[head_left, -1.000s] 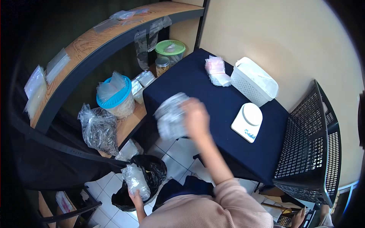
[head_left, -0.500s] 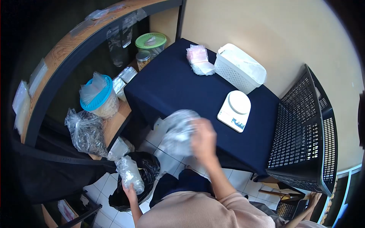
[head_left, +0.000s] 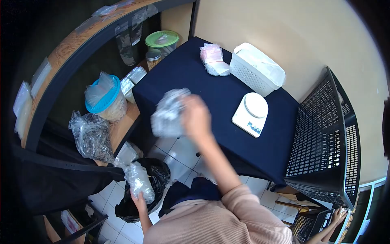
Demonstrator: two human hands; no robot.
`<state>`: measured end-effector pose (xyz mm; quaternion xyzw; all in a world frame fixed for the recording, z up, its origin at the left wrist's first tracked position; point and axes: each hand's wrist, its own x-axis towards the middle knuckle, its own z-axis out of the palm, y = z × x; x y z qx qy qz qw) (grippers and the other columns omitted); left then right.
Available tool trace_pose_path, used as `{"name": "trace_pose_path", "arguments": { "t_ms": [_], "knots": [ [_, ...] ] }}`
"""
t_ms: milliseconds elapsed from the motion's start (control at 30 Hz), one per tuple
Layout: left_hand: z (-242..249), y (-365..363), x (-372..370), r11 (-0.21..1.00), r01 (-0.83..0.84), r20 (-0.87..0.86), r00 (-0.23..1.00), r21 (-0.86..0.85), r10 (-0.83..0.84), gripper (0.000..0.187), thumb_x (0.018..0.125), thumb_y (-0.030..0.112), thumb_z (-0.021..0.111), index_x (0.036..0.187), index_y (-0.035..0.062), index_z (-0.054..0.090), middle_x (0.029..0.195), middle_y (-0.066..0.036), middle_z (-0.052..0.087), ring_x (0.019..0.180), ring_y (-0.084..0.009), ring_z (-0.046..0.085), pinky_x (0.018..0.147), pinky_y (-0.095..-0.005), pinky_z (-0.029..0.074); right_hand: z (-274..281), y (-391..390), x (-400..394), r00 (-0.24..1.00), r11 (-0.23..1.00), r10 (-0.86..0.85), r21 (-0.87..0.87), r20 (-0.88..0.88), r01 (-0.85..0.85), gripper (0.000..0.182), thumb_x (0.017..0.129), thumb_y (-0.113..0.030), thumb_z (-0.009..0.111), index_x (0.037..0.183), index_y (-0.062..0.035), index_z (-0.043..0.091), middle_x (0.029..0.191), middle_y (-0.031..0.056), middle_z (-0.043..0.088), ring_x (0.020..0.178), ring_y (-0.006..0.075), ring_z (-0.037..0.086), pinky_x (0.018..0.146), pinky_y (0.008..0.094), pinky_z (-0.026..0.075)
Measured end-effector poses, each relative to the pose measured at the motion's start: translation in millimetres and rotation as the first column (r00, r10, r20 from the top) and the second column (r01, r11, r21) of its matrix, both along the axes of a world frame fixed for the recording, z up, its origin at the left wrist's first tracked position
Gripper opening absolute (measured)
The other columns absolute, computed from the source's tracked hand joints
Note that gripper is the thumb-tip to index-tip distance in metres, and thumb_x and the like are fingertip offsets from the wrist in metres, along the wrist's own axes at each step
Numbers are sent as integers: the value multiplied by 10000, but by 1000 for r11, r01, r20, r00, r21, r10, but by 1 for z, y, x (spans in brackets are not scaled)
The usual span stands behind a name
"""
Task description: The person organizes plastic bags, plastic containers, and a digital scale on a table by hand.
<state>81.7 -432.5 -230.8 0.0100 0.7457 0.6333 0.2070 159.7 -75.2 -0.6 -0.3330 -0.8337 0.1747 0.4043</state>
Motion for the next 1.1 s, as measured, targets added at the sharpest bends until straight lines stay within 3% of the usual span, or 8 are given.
{"name": "trace_pose_path", "arguments": {
  "t_ms": [100, 233, 300, 433, 600, 767, 933, 1100],
  "knots": [
    [-4, -15, 5, 996, 84, -65, 994, -13, -85, 530, 698, 4, 482, 1204, -28, 329, 1140, -152, 427, 1031, -242, 425, 909, -316, 302, 3, 79, 64, 863, 876, -466, 237, 195, 420, 247, 775, -174, 495, 986, -64, 560, 922, 170, 524, 840, 306, 523, 671, 392, 447],
    [-3, -24, 7, 1000, 24, -34, 999, -7, -24, 536, 693, 2, 480, 1206, -30, 326, 1140, -155, 428, 1030, -245, 428, 908, -314, 302, -57, 83, 85, 696, 899, -432, 218, 573, 379, 463, 697, -197, 591, 1109, -35, 455, 965, 230, 500, 900, 349, 507, 739, 408, 437],
    [-10, -25, 4, 998, 32, -50, 998, -53, -35, 536, 695, 0, 480, 1206, -32, 324, 1143, -156, 429, 1030, -244, 430, 905, -310, 303, -61, 41, 69, 906, 972, -90, -161, 414, 170, 519, 666, -149, 614, 1128, -10, 423, 1021, 251, 488, 948, 370, 489, 778, 427, 420],
    [-3, 0, 0, 998, 49, 8, 999, 48, -49, 535, 695, -8, 479, 1206, -33, 324, 1153, -156, 423, 1039, -243, 425, 910, -309, 300, -73, -74, 21, 877, 869, 373, -446, 302, -216, 525, 685, -116, 600, 1172, -58, 411, 1053, 218, 490, 979, 382, 482, 777, 426, 440],
    [3, 13, 0, 993, 117, -32, 993, 16, -116, 547, 683, -26, 478, 1208, -27, 325, 1168, -157, 410, 1066, -240, 408, 928, -310, 284, 4, -31, 76, 990, 992, -26, -119, 142, 43, 471, 677, -107, 594, 1129, -125, 463, 967, 175, 490, 784, 335, 526, 661, 415, 452],
    [4, 8, 6, 982, 189, -51, 980, -21, -190, 551, 675, -31, 476, 1206, -25, 329, 1162, -157, 415, 1068, -245, 407, 936, -312, 273, -43, -14, 135, 761, 859, -512, 228, 399, 459, 502, 678, -189, 599, 1147, -92, 451, 974, 156, 496, 863, 321, 498, 683, 421, 432],
    [-1, 9, 0, 989, 144, -47, 988, -26, -145, 543, 681, -20, 474, 1205, -26, 330, 1164, -162, 414, 1069, -249, 406, 937, -316, 271, -69, -67, 43, 946, 901, 301, -362, 123, -239, 532, 623, -95, 638, 1123, -53, 462, 1023, 213, 522, 926, 360, 518, 800, 387, 419],
    [8, 9, -5, 988, 146, -89, 985, -43, -150, 541, 690, -8, 484, 1208, -28, 326, 1171, -166, 408, 1076, -252, 401, 939, -322, 270, 7, -42, 76, 996, 988, -34, -145, 85, 46, 532, 587, -42, 641, 1098, -73, 496, 928, 172, 531, 833, 293, 537, 711, 356, 447]
  ]
}}
